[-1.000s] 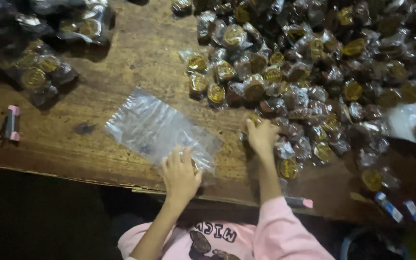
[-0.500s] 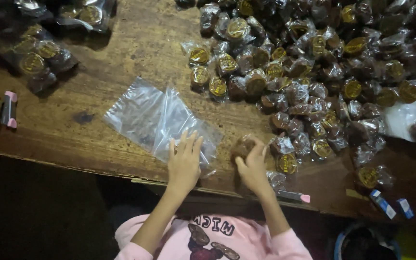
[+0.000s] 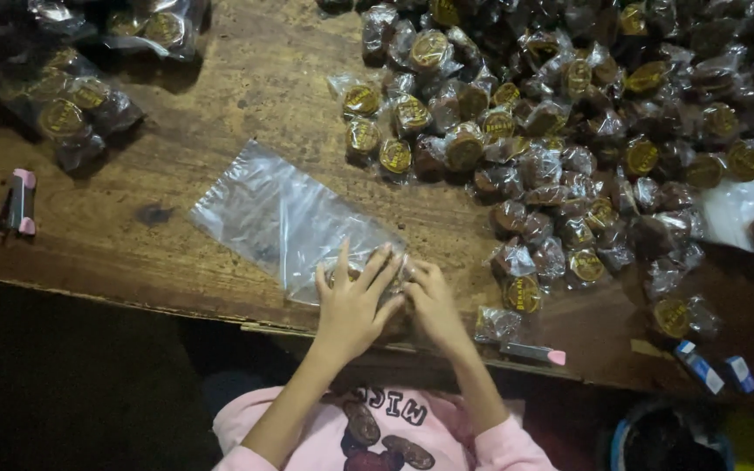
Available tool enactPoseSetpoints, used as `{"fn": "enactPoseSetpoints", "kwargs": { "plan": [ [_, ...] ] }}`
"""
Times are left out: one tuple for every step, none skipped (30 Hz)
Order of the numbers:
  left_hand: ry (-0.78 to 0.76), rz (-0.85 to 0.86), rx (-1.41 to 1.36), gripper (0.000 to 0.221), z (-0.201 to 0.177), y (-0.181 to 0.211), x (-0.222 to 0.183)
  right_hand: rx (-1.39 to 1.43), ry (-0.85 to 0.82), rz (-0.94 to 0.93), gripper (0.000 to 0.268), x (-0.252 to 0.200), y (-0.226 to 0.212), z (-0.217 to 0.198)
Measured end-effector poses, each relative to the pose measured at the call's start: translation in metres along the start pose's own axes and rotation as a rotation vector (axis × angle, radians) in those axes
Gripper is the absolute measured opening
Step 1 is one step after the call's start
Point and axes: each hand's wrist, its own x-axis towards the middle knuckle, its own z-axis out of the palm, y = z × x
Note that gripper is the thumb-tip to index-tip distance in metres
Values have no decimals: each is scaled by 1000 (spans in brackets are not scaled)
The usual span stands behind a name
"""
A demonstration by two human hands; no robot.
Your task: The person picks up small, wrapped brown snacks from a large pile on a wooden table and places them one by one into a clear plastic bag by hand.
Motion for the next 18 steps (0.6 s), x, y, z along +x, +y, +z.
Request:
{"fn": "enactPoseSetpoints", "kwargs": {
  "plan": [
    [2,0,-2,55,6,-4,1,-2,0,-1,44,7,-6,-1],
    [47,33,37,65,14,-7,1,-154,138,-80,49,11,-10,-2],
    [94,66,75,80,22,-9,1,-307,275,-160,57,14,-13,-4],
    [91,72,66,80,31,-13,4,-312,283,-153,57,19,-4,-3],
    [172,65,81,71,40,-16,8,-372,228,-227,41,23,6,-2],
    [257,56,102,63,48,-22,14,-426,169,-307,29,31,13,1],
    [259,61,101,63,49,-25,17,-427,175,-308,29,17,0,-5],
    [352,43,111,47,50,-28,20,-444,120,-276,22,5,-13,-10],
    [445,25,121,31,52,-31,23,-461,66,-244,15,-7,-25,-15],
    [443,27,115,31,55,-34,21,-464,70,-238,15,-16,-28,-23],
    [405,-3,132,35,59,-36,19,-433,31,-193,14,-23,-30,-32],
    [370,-30,152,41,63,-39,17,-398,-5,-151,19,-31,-31,-38],
    [370,-25,149,41,56,-31,18,-399,1,-150,19,-24,-30,-55],
    [359,-52,132,47,47,-23,14,-784,189,-181,27,-20,-30,-70],
    [348,-79,116,53,38,-15,11,-1168,380,-212,36,-16,-30,-86],
    [343,-71,116,53,31,-11,5,-1164,384,-204,36,-7,-13,-92],
    [309,-82,89,63,23,-7,-1,-1215,439,-173,41,1,4,-99],
    [284,-84,62,74,17,-4,-1,-1265,508,-144,49,14,20,-107]
  ]
}}
